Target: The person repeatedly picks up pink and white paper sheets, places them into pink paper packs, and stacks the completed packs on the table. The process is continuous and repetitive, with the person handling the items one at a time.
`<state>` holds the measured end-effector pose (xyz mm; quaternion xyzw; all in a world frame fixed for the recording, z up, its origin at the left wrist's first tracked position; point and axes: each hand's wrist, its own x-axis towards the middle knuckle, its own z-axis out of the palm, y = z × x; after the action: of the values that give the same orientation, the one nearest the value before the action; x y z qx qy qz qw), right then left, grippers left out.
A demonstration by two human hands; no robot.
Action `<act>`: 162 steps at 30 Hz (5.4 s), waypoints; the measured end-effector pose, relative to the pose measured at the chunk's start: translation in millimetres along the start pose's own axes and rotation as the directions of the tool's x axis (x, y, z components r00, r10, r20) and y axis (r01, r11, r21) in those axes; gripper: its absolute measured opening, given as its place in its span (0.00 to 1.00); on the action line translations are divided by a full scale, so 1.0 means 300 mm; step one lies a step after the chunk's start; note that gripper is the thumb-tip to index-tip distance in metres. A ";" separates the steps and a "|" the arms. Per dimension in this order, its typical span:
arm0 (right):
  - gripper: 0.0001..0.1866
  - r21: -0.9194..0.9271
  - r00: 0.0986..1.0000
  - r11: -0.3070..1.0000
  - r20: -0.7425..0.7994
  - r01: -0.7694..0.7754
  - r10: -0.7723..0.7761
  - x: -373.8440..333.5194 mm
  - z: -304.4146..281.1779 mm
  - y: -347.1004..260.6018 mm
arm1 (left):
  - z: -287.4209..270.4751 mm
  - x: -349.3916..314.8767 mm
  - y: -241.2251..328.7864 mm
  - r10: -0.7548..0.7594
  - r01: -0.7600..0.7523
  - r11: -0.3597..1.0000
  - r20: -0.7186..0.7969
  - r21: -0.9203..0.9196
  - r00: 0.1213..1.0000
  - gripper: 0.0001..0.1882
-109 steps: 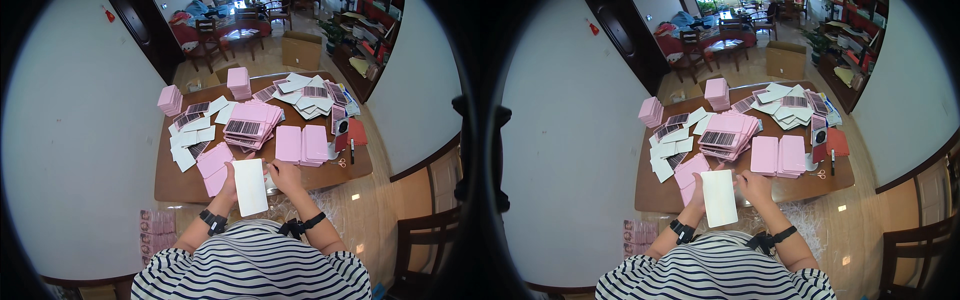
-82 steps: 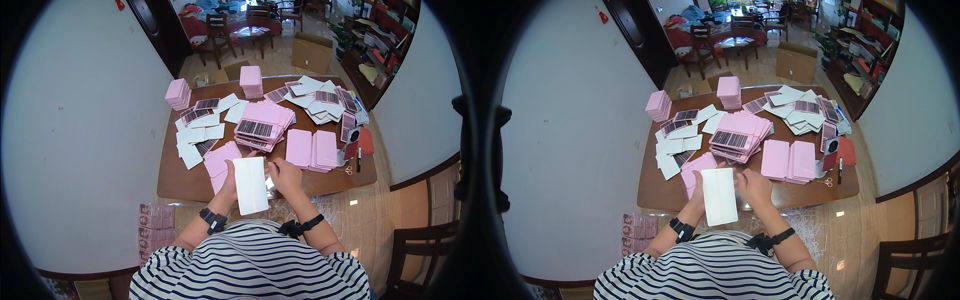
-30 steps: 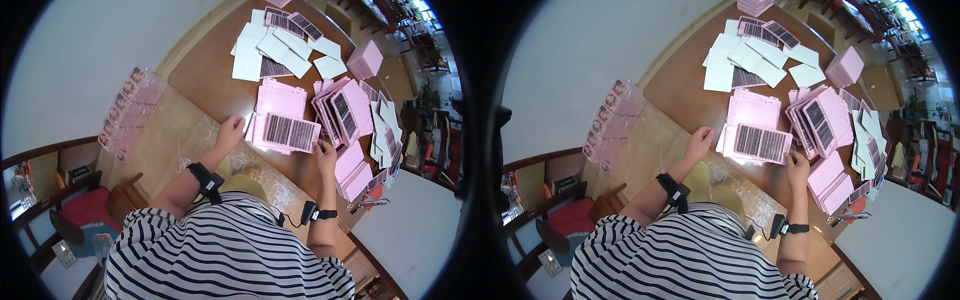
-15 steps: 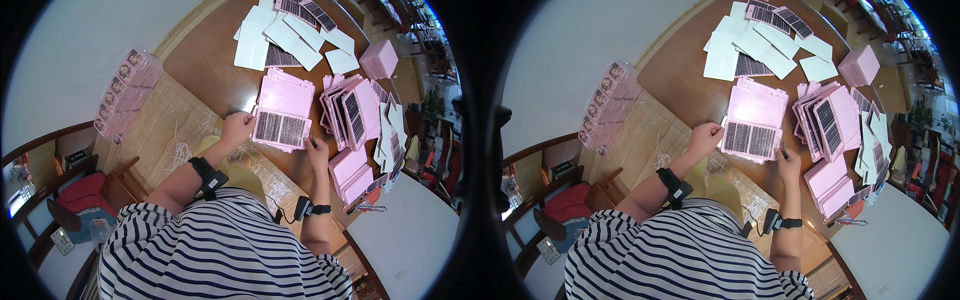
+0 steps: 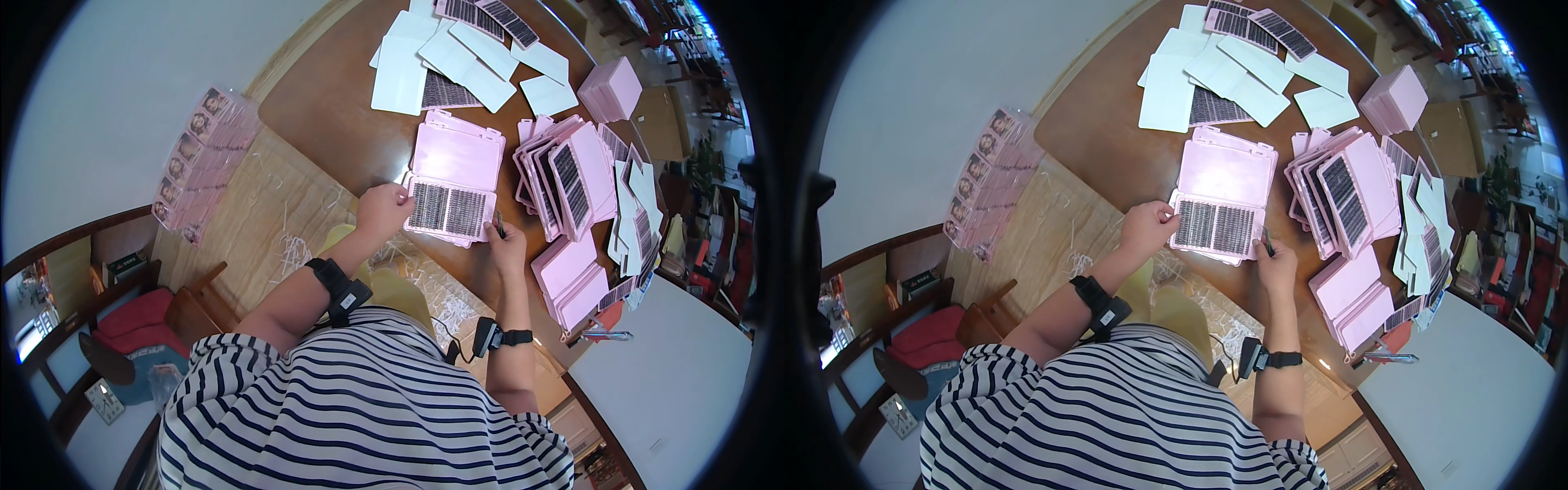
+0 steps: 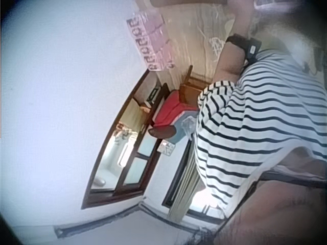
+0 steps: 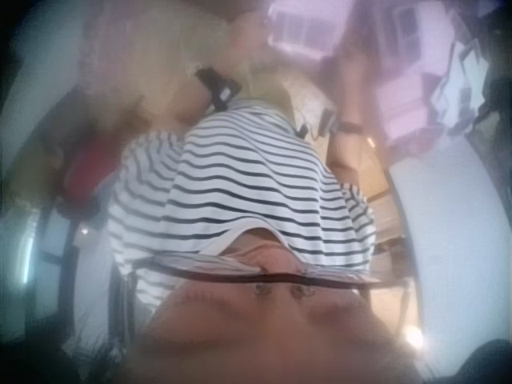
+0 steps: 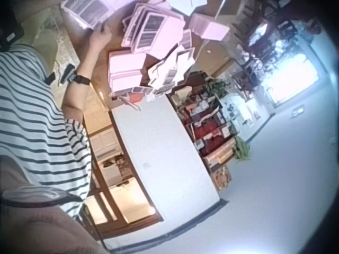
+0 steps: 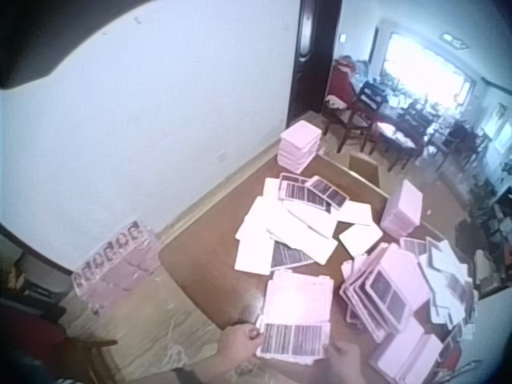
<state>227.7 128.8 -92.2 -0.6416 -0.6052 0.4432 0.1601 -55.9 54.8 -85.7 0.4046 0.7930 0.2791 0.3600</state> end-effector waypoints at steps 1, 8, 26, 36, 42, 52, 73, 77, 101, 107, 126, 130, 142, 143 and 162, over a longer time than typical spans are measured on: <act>0.12 0.004 1.000 1.000 0.005 -0.014 0.014 -0.001 0.002 -0.005 | 0.002 0.000 0.001 -0.003 0.003 1.000 -0.003 0.001 1.000 0.15; 0.14 -0.342 0.999 0.939 -0.027 -0.036 0.029 -0.015 0.007 -0.091 | 0.009 0.003 0.010 0.001 0.000 1.000 -0.024 0.024 1.000 0.14; 0.17 -0.232 0.968 0.966 -0.245 -0.118 0.059 -0.111 -0.056 -0.166 | -0.117 0.010 0.080 0.140 0.175 0.812 0.477 -0.556 0.868 0.14; 0.20 -0.495 0.998 0.869 -0.042 0.017 -0.044 -0.152 -0.167 -0.392 | -0.247 -0.016 0.100 0.161 0.059 0.874 0.402 -0.482 0.901 0.09; 0.12 0.133 0.979 0.991 0.203 -0.027 0.000 -0.120 -0.136 -0.323 | -0.335 0.016 0.096 0.255 0.165 0.800 0.576 -0.576 0.777 0.09; 0.14 0.436 0.838 0.891 -0.528 0.125 0.140 -0.063 -0.386 -0.231 | -0.272 0.592 0.309 0.466 -0.441 0.879 -0.123 0.183 0.876 0.08; 0.11 0.140 0.626 0.989 -0.767 -0.050 0.140 -0.122 -0.305 -0.364 | -0.052 0.963 0.622 0.912 -0.873 0.368 0.056 0.321 0.405 0.10; 0.15 0.125 0.797 0.987 -0.605 0.101 -0.005 -0.045 -0.234 -0.465 | -0.175 0.725 0.647 0.681 -0.673 0.702 -0.058 -0.232 0.730 0.10; 0.17 0.016 0.874 0.969 -0.436 0.246 -0.215 -0.458 -0.363 -0.407 | -0.023 -0.119 0.731 0.616 0.273 0.538 0.593 -0.798 0.518 0.38; 0.15 0.059 0.870 0.967 -0.452 0.248 -0.196 -0.523 -0.433 -0.302 | 0.098 -0.299 0.692 0.703 0.559 0.454 0.664 -0.694 0.254 0.37; 0.15 -0.064 0.864 0.979 -0.462 0.195 -0.202 -0.893 -0.517 0.028 | 0.160 -0.502 0.744 0.679 0.559 0.433 0.664 -0.707 0.314 0.38; 0.13 -0.055 0.682 0.959 -0.692 0.279 -0.238 -0.823 -0.538 -0.130 | 0.174 -0.575 0.758 0.709 0.578 0.443 0.663 -0.685 0.242 0.37; 0.10 -0.147 0.555 0.943 -0.777 0.300 -0.297 -0.792 -0.543 -0.179 | 0.162 -0.602 0.781 0.706 0.558 0.444 0.657 -0.701 0.263 0.39; 0.10 -0.166 0.547 0.940 -0.777 0.299 -0.311 -0.789 -0.544 -0.180 | 0.162 -0.601 0.781 0.697 0.528 0.461 0.659 -0.713 0.283 0.40; 0.15 -0.329 0.939 0.882 0.057 0.339 -0.339 -0.940 -0.495 0.113 | 0.114 -0.461 0.747 0.640 0.497 0.397 0.621 -0.771 0.453 0.36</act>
<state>397.8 -88.4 70.8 -0.5442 -0.7739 0.2989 0.1247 127.2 59.3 106.5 0.2565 0.1569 0.4248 0.8539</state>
